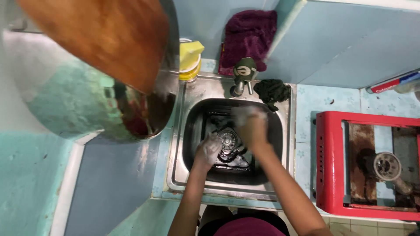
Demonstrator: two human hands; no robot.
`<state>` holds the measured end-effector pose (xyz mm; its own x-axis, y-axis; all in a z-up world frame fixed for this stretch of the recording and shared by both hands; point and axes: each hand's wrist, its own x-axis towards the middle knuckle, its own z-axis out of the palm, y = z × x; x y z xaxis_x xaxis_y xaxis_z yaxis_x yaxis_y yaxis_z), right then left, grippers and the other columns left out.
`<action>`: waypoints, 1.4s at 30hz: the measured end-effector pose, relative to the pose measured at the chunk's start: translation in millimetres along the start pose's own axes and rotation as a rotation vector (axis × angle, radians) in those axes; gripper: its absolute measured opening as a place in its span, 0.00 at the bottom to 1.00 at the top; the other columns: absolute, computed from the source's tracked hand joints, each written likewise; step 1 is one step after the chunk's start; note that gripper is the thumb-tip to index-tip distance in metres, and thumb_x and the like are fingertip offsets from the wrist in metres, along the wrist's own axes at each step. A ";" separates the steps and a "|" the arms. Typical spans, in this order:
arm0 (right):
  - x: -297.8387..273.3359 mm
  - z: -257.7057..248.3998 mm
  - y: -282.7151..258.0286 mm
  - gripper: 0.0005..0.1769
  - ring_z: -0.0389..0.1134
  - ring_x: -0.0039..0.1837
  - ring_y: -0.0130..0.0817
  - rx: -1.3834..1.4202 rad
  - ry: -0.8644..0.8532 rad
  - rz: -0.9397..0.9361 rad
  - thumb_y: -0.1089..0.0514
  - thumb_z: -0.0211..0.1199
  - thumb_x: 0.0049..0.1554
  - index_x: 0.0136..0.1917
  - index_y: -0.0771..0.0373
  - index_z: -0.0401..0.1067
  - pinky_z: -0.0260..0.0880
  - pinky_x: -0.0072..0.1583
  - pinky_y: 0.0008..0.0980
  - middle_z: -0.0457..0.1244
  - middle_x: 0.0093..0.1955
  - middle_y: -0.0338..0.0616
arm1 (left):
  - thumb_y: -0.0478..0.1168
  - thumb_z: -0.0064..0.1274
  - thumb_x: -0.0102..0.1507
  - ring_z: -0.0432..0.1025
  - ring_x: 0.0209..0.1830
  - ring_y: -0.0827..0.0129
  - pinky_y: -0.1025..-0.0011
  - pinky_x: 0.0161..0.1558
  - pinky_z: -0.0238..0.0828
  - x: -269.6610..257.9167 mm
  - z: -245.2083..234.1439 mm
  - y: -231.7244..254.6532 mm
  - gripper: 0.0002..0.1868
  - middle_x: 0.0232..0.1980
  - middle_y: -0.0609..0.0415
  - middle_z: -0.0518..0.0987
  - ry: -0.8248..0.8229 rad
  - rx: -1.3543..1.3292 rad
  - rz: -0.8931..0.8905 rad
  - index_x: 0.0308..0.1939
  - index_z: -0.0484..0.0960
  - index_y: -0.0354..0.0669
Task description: The recorder is cleaning components of a portable gas stove in a sink using a sponge and soap.
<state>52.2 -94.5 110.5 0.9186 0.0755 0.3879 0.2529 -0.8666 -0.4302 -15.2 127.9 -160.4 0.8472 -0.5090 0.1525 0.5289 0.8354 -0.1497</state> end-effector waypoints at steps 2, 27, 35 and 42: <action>30.1 -40.1 -1.6 0.24 0.69 0.57 0.54 -0.349 0.172 0.060 0.52 0.68 0.47 0.58 0.55 0.77 0.69 0.55 0.47 0.70 0.54 0.55 | 0.38 0.33 0.76 0.70 0.61 0.59 0.67 0.66 0.63 34.3 58.8 -8.4 0.23 0.60 0.42 0.75 0.113 0.587 -0.116 0.71 0.66 0.26; -156.2 117.4 138.6 0.24 0.69 0.49 0.66 0.081 -0.429 0.555 0.67 0.61 0.47 0.60 0.65 0.72 0.73 0.48 0.56 0.65 0.46 0.72 | 0.51 0.55 0.65 0.79 0.50 0.47 0.58 0.49 0.79 64.8 61.4 25.7 0.22 0.49 0.36 0.83 1.016 2.577 -0.672 0.47 0.83 0.31; -115.4 87.8 111.2 0.11 0.71 0.54 0.63 -0.028 -0.473 0.567 0.63 0.57 0.58 0.52 0.67 0.76 0.74 0.56 0.52 0.66 0.55 0.68 | 0.40 0.51 0.66 0.78 0.54 0.45 0.57 0.49 0.79 75.5 73.0 8.5 0.13 0.55 0.38 0.81 1.201 2.584 -0.739 0.48 0.84 0.36; -128.6 88.4 104.8 0.12 0.61 0.71 0.60 -0.156 -0.685 0.593 0.64 0.55 0.58 0.50 0.66 0.78 0.68 0.67 0.50 0.58 0.70 0.65 | 0.45 0.51 0.68 0.78 0.55 0.44 0.56 0.53 0.78 50.2 18.4 45.4 0.17 0.55 0.34 0.82 1.129 2.535 -0.808 0.49 0.84 0.35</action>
<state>-12.5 -151.3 -56.5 0.8765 -0.1697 -0.4506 -0.3151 -0.9097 -0.2704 50.4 144.1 -141.6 0.8119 0.1075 -0.5738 0.2768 -0.9363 0.2162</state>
